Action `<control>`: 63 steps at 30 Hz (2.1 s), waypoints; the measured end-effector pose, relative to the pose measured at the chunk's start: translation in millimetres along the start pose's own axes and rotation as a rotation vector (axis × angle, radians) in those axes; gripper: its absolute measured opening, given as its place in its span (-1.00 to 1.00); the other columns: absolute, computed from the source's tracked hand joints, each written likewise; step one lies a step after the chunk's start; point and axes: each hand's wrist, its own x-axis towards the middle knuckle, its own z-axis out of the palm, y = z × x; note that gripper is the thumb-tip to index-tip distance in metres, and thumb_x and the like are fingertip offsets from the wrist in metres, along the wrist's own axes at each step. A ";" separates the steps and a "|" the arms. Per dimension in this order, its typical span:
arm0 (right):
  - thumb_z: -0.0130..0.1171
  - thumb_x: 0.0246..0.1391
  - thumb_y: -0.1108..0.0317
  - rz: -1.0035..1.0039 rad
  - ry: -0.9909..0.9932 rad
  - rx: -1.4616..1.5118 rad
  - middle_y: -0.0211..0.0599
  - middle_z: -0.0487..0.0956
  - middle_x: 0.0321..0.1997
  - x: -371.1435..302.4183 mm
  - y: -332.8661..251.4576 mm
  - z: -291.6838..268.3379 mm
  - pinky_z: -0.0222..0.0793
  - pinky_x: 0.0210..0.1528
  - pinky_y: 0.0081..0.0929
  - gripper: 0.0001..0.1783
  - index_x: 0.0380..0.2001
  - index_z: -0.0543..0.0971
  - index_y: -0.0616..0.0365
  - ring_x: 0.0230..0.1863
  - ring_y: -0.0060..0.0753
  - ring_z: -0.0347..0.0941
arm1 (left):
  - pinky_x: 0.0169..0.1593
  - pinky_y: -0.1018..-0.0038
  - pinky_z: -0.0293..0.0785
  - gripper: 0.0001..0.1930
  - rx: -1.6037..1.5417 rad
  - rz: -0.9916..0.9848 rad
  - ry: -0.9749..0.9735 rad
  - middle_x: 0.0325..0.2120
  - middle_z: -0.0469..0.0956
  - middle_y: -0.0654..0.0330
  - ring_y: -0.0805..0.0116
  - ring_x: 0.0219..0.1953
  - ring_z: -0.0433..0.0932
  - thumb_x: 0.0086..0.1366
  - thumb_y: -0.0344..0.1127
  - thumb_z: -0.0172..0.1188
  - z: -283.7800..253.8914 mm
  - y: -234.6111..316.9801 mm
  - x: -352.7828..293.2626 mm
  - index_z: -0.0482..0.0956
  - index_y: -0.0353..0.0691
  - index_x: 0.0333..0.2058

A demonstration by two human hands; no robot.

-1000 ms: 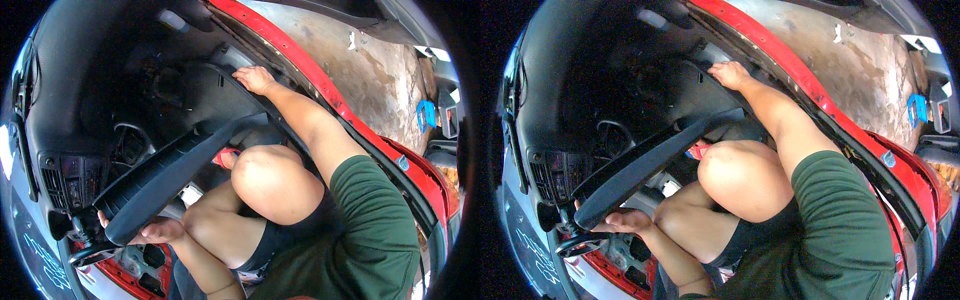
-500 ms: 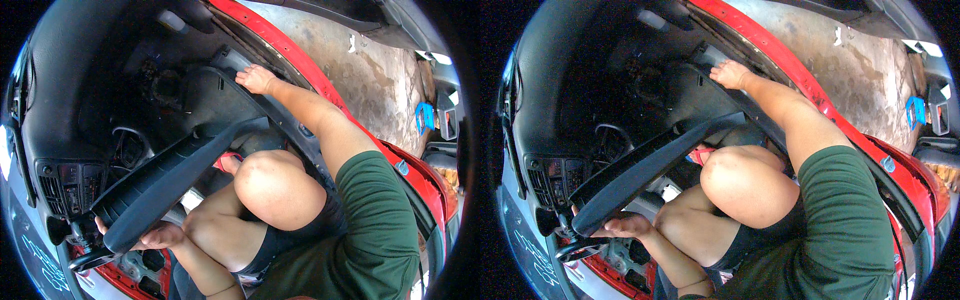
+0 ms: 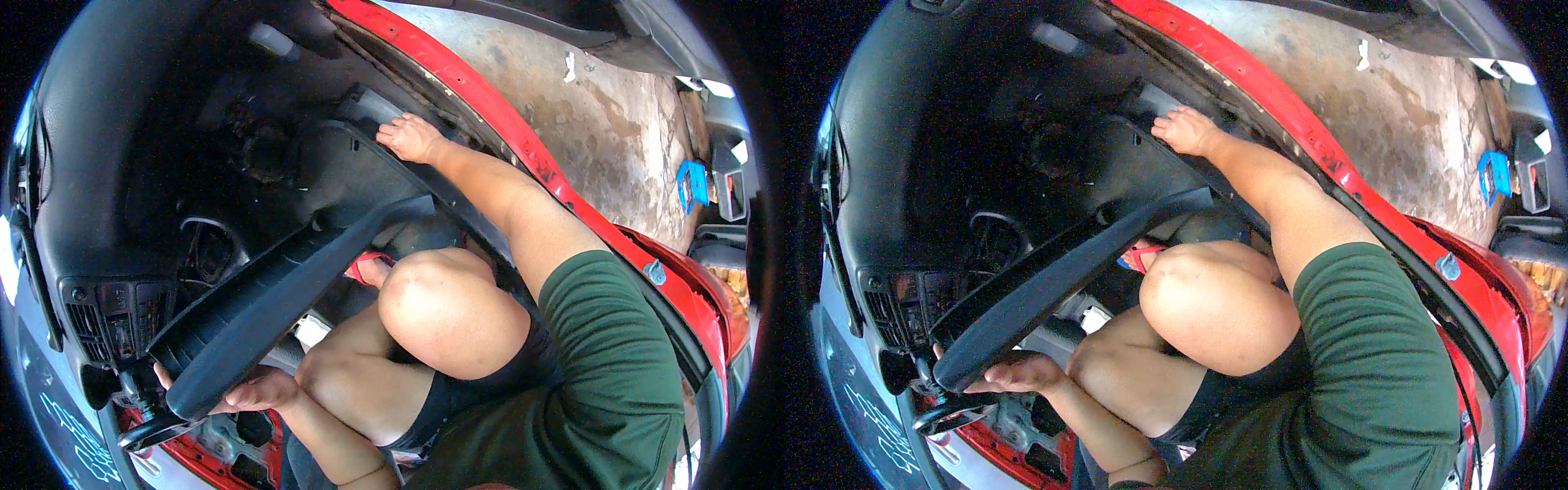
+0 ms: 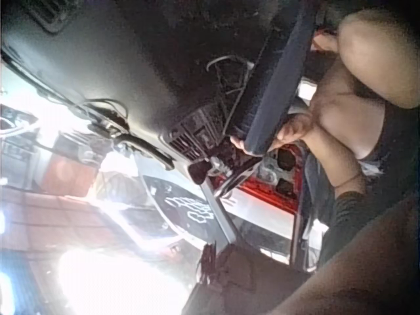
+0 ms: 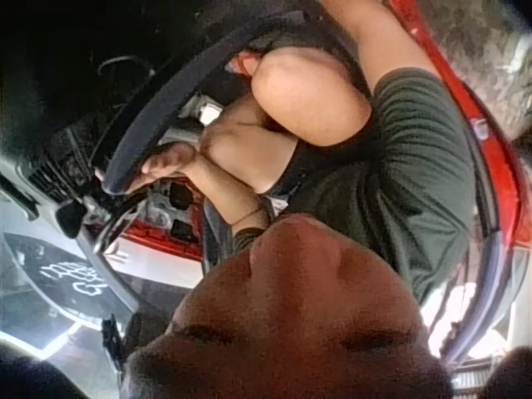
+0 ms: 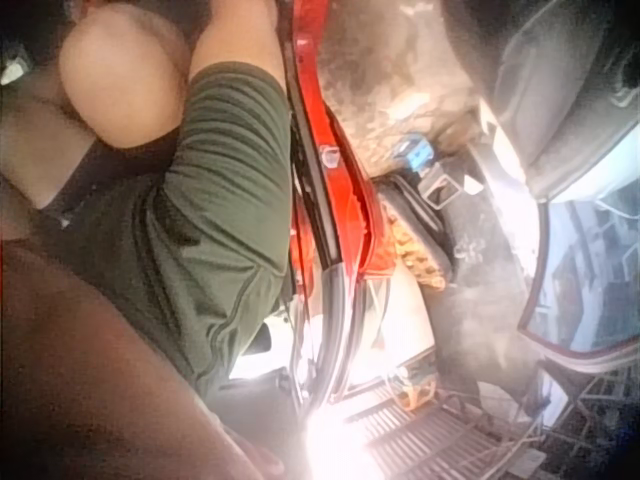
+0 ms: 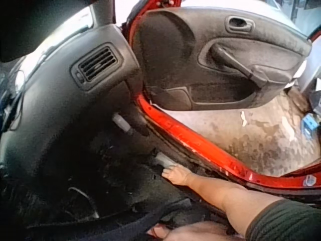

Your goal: The person places a pink balloon inside the car, then sits on the floor of the driver's side. They pick up a long black plastic trim piece and fit it along the top edge of the dashboard, pressing it into place.

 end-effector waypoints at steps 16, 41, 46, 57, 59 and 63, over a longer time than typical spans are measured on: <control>0.17 0.25 0.01 0.099 -0.018 -0.021 -0.14 0.60 -0.10 -9.9 -31.5 -31.6 0.59 -0.11 -0.07 -0.54 -0.06 0.60 0.22 -0.15 -0.02 0.64 | 0.46 0.03 0.16 0.02 -0.049 -0.004 -0.018 0.44 0.06 -0.24 -0.08 0.45 0.16 0.45 0.45 -0.13 -4.5 -2.3 -4.7 -0.03 -0.43 0.44; -0.06 0.44 0.08 0.608 0.050 0.288 -0.07 0.64 0.01 -0.8 -66.7 -7.8 0.50 0.14 -0.02 -0.59 -0.05 0.58 0.20 0.10 -0.01 0.58 | 0.46 0.04 0.18 0.02 0.014 0.038 -0.032 0.44 0.07 -0.19 -0.07 0.45 0.16 0.44 0.47 -0.17 -4.0 -5.7 -2.6 -0.04 -0.39 0.45; -0.07 0.44 0.07 0.610 0.063 0.314 -0.07 0.65 -0.01 -2.0 -63.2 -7.7 0.51 0.14 0.00 -0.58 -0.06 0.59 0.20 0.10 0.01 0.58 | 0.44 0.06 0.22 0.01 -0.008 0.014 -0.053 0.46 0.05 -0.17 -0.05 0.46 0.15 0.45 0.46 -0.17 -5.6 -4.4 -3.5 -0.06 -0.37 0.46; 0.20 0.25 0.23 0.578 0.137 0.292 0.08 0.64 0.03 -36.2 -76.0 -19.3 0.53 0.08 0.07 -0.43 0.27 0.40 0.20 0.02 0.16 0.63 | 0.42 0.05 0.18 -0.06 -0.052 0.006 0.016 0.43 0.09 -0.21 -0.11 0.41 0.18 0.41 0.47 -0.09 -0.6 -0.5 -5.7 0.05 -0.21 0.43; 0.24 0.22 0.23 0.626 0.066 0.301 0.11 0.65 0.00 -56.6 -75.3 -18.5 0.54 0.05 0.09 -0.43 0.24 0.43 0.21 -0.01 0.19 0.64 | 0.40 0.08 0.21 -0.03 -0.076 -0.017 0.017 0.42 0.10 -0.20 -0.09 0.41 0.19 0.38 0.48 -0.01 -3.9 -1.7 -8.4 0.07 -0.22 0.43; 0.29 0.19 0.21 0.820 0.053 0.486 0.19 0.69 -0.12 -80.5 -76.7 -18.2 0.54 0.05 0.09 -0.48 0.18 0.50 0.15 -0.03 0.22 0.65 | 0.42 0.10 0.17 0.00 -0.082 -0.014 0.021 0.40 0.14 -0.16 -0.04 0.40 0.20 0.33 0.49 0.07 -5.6 4.4 -5.1 0.10 -0.23 0.42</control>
